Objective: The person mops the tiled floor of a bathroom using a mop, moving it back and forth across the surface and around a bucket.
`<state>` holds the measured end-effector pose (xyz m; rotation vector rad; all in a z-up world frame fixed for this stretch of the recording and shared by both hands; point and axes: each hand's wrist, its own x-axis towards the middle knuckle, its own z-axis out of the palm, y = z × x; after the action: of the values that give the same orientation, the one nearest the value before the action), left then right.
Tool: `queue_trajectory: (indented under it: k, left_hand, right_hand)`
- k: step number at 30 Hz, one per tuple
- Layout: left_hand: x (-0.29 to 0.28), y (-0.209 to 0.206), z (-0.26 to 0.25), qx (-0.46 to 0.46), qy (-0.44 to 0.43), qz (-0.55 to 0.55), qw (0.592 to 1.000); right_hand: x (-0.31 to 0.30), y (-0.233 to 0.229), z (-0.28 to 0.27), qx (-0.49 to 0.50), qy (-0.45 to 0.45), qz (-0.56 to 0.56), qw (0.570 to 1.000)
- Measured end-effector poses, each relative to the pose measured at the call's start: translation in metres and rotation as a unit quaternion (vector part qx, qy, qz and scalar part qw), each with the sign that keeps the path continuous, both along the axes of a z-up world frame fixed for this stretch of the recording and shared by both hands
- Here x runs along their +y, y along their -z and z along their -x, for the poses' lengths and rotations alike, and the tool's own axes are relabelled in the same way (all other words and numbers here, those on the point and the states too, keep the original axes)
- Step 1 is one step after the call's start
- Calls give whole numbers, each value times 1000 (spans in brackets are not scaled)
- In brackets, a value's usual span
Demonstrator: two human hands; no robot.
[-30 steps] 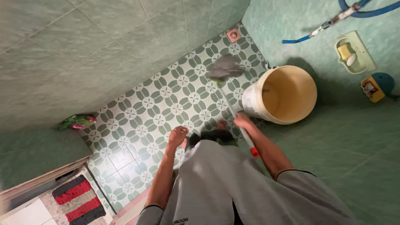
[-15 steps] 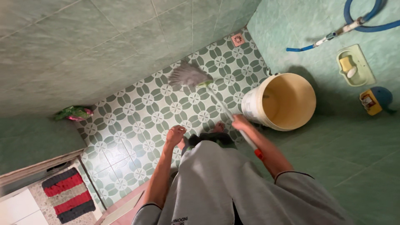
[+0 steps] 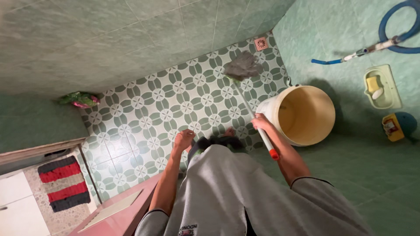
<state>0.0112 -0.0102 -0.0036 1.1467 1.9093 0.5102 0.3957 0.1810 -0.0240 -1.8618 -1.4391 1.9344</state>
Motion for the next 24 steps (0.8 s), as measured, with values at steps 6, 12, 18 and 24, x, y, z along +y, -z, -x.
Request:
queue_trajectory:
  k: [6,12,18,24]
  left_hand:
    - [4,2,-10,-13,-22,-4,1000]
    - [4,3,-19,-12,-30,-31,999]
    - [1,8,-29,-21,-69,-25,997]
    - [-7,11,-49,-5,-81,-82,993]
  right_hand:
    - [-17,-28,62,-140,-202,-39,968]
    - [-43,-19,95,-95,-411,-161,892]
    - [3,-14,74,-171,-423,-104,884]
    - [63,-34,23,-158,-306,-79,935]
